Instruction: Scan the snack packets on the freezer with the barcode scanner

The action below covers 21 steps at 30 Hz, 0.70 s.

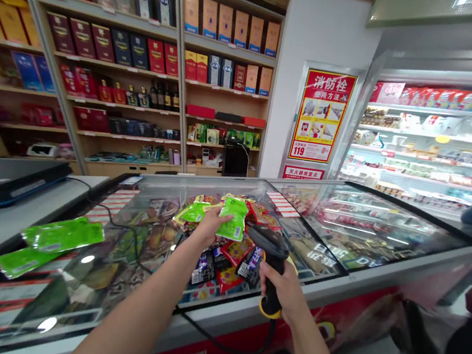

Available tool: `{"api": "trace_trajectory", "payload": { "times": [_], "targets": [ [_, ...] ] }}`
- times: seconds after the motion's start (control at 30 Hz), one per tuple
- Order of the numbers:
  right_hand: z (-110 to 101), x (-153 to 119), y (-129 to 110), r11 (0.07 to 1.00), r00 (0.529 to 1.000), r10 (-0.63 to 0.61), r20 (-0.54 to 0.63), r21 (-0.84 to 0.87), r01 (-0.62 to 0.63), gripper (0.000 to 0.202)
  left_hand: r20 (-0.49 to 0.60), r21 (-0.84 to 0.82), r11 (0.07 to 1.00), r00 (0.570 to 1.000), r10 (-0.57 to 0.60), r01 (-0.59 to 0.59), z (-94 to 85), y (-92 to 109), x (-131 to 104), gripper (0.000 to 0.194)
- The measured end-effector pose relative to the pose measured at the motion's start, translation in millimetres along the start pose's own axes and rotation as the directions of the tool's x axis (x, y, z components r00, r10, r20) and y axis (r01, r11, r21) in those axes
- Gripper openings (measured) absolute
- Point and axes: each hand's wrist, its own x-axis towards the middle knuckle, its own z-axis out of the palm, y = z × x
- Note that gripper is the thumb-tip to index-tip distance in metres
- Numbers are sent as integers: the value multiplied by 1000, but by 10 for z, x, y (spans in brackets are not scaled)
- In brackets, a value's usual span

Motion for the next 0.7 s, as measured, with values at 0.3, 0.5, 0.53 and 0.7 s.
{"api": "trace_trajectory", "payload": {
  "times": [0.3, 0.5, 0.53, 0.7],
  "targets": [
    [-25, 75, -29, 976, 996, 37, 86, -217, -18, 34, -166, -229, 969, 985, 54, -92, -366, -11, 136, 49],
    [48, 109, 108, 978, 996, 30, 87, -206, -11, 32, -241, -360, 930, 970, -22, -69, -259, -102, 193, 39],
    [57, 111, 121, 980, 996, 31, 84, -201, -14, 32, -232, -384, 922, 971, -48, -46, -234, -114, 176, 37],
    [65, 113, 141, 984, 997, 43, 61, -176, -32, 31, -349, -429, 903, 925, -153, -12, -165, -119, 122, 23]
  ]
}}
